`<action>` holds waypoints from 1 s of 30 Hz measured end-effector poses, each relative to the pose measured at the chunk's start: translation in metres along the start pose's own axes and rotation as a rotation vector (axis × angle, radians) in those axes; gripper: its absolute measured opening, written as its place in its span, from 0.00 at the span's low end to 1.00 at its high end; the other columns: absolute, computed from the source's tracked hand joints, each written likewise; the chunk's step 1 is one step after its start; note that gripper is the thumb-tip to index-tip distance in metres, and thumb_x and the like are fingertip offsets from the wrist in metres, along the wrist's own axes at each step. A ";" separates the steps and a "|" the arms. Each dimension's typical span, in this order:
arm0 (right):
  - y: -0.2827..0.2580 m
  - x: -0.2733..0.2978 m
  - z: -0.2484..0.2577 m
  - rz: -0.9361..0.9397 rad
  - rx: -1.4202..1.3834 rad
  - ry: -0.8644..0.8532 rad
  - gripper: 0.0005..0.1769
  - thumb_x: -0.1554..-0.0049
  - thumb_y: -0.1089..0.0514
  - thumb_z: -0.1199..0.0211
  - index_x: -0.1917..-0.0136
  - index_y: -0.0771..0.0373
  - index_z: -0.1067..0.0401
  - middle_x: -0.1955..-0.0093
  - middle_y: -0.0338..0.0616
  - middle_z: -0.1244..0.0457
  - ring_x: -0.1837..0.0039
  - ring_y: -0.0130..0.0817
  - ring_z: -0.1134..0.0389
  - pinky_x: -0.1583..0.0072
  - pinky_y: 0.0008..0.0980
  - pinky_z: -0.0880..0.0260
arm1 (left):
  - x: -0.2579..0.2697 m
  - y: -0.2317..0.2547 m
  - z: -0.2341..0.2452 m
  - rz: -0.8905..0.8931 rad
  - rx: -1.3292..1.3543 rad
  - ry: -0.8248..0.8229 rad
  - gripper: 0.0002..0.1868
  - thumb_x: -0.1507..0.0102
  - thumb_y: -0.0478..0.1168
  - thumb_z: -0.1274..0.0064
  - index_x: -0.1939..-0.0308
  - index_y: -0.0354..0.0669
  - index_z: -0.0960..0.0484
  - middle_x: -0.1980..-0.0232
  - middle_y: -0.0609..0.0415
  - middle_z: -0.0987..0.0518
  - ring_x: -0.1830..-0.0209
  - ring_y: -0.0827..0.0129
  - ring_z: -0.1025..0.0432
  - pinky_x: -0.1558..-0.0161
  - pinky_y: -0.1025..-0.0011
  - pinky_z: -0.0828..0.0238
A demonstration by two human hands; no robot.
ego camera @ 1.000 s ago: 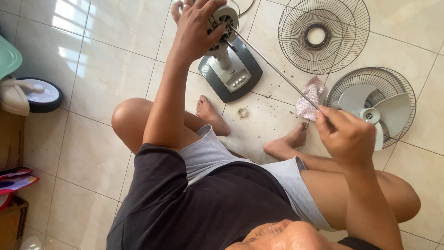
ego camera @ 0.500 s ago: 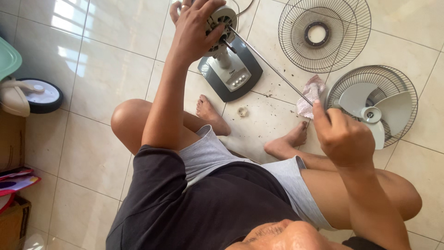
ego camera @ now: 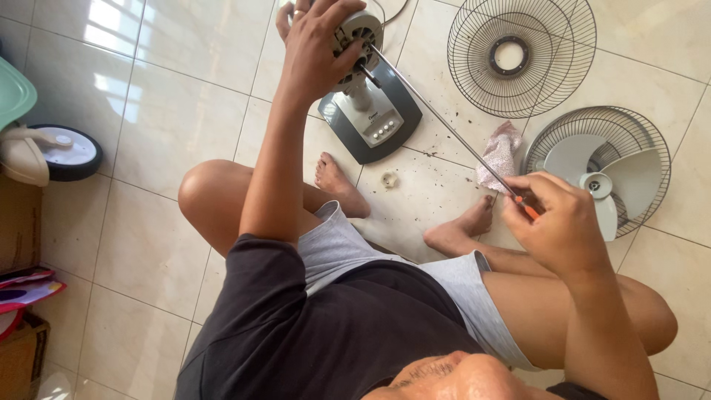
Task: The person sits on the floor and uses a screwdriver to adjust a screw on the motor housing of a disassembled pedestal fan. They repeatedly tighten and loosen the screw while holding the motor housing steady with their other hand.
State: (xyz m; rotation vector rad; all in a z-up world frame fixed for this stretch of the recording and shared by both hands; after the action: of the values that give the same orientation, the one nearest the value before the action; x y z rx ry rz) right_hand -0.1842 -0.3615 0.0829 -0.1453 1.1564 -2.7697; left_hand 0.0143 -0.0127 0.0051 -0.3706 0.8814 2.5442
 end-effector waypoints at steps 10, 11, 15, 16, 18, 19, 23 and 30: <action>-0.010 0.008 -0.003 0.495 1.029 0.169 0.14 0.37 0.63 0.31 0.38 0.60 0.18 0.54 0.35 0.33 0.61 0.27 0.32 0.62 0.26 0.34 | 0.002 -0.003 -0.002 -0.004 0.043 0.007 0.22 0.38 0.38 0.33 0.39 0.51 0.18 0.42 0.50 0.20 0.42 0.51 0.29 0.38 0.53 0.37; -0.011 0.009 -0.004 0.511 1.040 0.197 0.13 0.37 0.63 0.31 0.39 0.60 0.18 0.54 0.35 0.33 0.61 0.27 0.33 0.63 0.25 0.35 | 0.003 -0.004 -0.002 0.003 0.032 0.003 0.22 0.38 0.38 0.33 0.39 0.50 0.18 0.43 0.49 0.20 0.42 0.51 0.29 0.38 0.53 0.37; -0.012 0.007 -0.005 0.438 0.922 0.209 0.11 0.39 0.62 0.30 0.42 0.60 0.18 0.57 0.37 0.32 0.65 0.31 0.33 0.64 0.29 0.34 | 0.001 -0.010 -0.003 -0.010 0.004 -0.015 0.22 0.38 0.39 0.34 0.39 0.50 0.18 0.43 0.48 0.20 0.41 0.49 0.31 0.39 0.52 0.37; -0.011 0.004 -0.005 0.370 0.791 0.181 0.11 0.38 0.62 0.30 0.42 0.61 0.18 0.57 0.40 0.32 0.64 0.33 0.32 0.63 0.30 0.33 | 0.001 -0.012 -0.002 -0.020 -0.003 -0.017 0.23 0.38 0.39 0.34 0.39 0.50 0.18 0.43 0.48 0.20 0.41 0.48 0.31 0.39 0.52 0.37; -0.011 -0.004 -0.006 0.233 0.532 0.130 0.10 0.37 0.61 0.31 0.41 0.63 0.19 0.56 0.45 0.30 0.62 0.35 0.31 0.60 0.31 0.32 | -0.001 -0.013 -0.002 -0.027 0.014 -0.030 0.23 0.38 0.39 0.34 0.39 0.49 0.19 0.42 0.49 0.20 0.40 0.49 0.30 0.40 0.53 0.35; -0.010 -0.008 -0.003 0.182 0.411 0.114 0.10 0.37 0.62 0.32 0.42 0.64 0.19 0.55 0.47 0.30 0.62 0.35 0.30 0.59 0.31 0.31 | -0.003 -0.014 -0.003 -0.034 0.023 -0.035 0.23 0.38 0.39 0.34 0.38 0.49 0.20 0.42 0.49 0.20 0.40 0.50 0.30 0.40 0.53 0.35; -0.004 -0.011 0.009 -0.099 0.059 0.039 0.08 0.37 0.62 0.33 0.44 0.66 0.20 0.61 0.50 0.30 0.64 0.37 0.29 0.60 0.31 0.32 | 0.000 -0.011 -0.007 -0.060 -0.026 -0.013 0.23 0.39 0.38 0.33 0.40 0.49 0.19 0.43 0.50 0.20 0.42 0.50 0.30 0.41 0.52 0.34; -0.017 -0.001 0.014 0.135 0.200 0.023 0.13 0.41 0.65 0.34 0.43 0.68 0.22 0.56 0.48 0.32 0.62 0.34 0.29 0.58 0.32 0.29 | -0.002 -0.003 0.004 -0.020 0.086 0.003 0.22 0.39 0.36 0.34 0.41 0.49 0.18 0.40 0.53 0.20 0.40 0.54 0.28 0.37 0.54 0.35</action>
State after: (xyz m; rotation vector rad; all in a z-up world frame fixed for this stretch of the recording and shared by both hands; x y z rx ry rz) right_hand -0.1828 -0.3592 0.1051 -0.0137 0.8528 -2.7516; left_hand 0.0171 -0.0090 0.0075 -0.3558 0.9792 2.4785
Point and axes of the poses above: each hand's wrist, its own x-axis away from the middle knuckle, its own z-axis out of the back of the hand, y = z × x, the point moved 2 cm from there along -x, towards the middle knuckle
